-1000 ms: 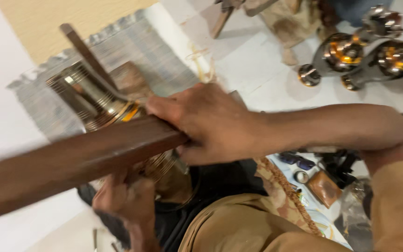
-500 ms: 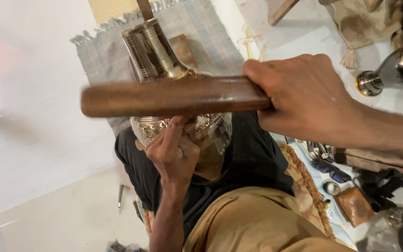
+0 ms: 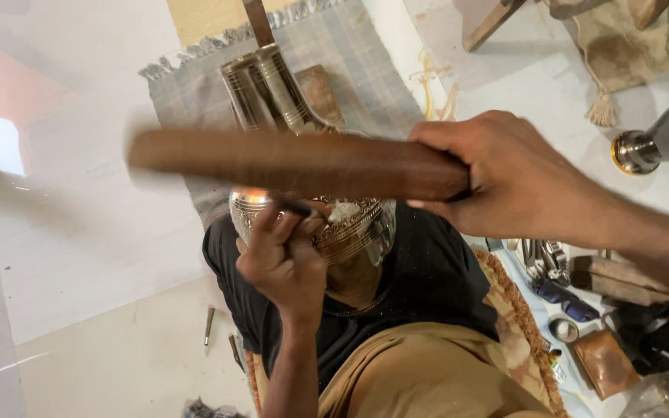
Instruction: The person uses a hammer and chisel to engrave decorative patterns onto a brass vase. They hold the chisel against the vase surface and strike it repeatedly with a wooden mallet to create detailed designs.
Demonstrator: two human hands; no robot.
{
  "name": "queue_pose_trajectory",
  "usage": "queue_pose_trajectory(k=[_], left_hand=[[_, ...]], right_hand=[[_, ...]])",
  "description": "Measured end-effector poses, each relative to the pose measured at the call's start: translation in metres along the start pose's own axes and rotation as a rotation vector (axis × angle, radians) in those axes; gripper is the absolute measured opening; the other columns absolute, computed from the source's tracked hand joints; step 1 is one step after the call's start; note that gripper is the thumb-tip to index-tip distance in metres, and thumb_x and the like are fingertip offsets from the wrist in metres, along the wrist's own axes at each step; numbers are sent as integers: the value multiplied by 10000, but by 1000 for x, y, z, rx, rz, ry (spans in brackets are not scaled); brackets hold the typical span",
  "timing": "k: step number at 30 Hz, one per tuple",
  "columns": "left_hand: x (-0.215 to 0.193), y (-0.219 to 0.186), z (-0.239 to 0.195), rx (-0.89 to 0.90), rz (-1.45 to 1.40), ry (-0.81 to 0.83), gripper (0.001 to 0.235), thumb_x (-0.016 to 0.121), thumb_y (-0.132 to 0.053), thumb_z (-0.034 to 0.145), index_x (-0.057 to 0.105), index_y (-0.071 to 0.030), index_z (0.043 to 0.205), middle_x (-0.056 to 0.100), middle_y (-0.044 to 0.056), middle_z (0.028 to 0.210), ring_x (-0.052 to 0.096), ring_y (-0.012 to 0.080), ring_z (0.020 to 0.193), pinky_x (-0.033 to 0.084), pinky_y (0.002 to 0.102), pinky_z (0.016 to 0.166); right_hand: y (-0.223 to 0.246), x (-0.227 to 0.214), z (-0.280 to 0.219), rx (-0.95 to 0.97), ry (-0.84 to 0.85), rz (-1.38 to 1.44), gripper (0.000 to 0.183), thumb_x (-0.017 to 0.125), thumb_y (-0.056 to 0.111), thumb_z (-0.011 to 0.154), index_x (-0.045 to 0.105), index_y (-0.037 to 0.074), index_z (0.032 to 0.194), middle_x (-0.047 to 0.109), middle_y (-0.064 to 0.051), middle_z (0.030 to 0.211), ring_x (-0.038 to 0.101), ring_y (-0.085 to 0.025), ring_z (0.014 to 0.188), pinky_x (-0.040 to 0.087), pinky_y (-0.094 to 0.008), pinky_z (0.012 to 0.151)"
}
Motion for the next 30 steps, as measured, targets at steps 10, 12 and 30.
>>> queue_pose_trajectory(k=[10,12,30], left_hand=[[15,-13,-11,-65,177,-143,357,683,92,938,622,63,1288,776,165,1101,782,202,1028,633,267,902],[18,-13,-13,-31,267,-162,360,669,106,927,642,42,1280,776,162,1101,786,208,1022,642,275,900],[22,-8,-24,58,406,-230,387,594,175,806,704,7,1136,787,104,1015,787,141,841,609,229,755]], right_hand=[[-73,71,-17,282,-201,667,377,825,234,790,646,63,1074,636,-1,661,601,-82,510,520,-260,479],[-70,64,-24,165,-232,556,387,830,201,803,650,31,1101,638,-7,698,580,-80,574,484,-259,539],[28,-34,36,312,610,-656,322,763,210,796,607,194,1077,677,-9,708,697,-167,605,557,-336,595]])
Point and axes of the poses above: each hand's wrist, its own z-axis towards the middle knuckle, its own x-axis out of the palm, y = z × x, the point moved 3 cm from there along z, towards the middle knuckle
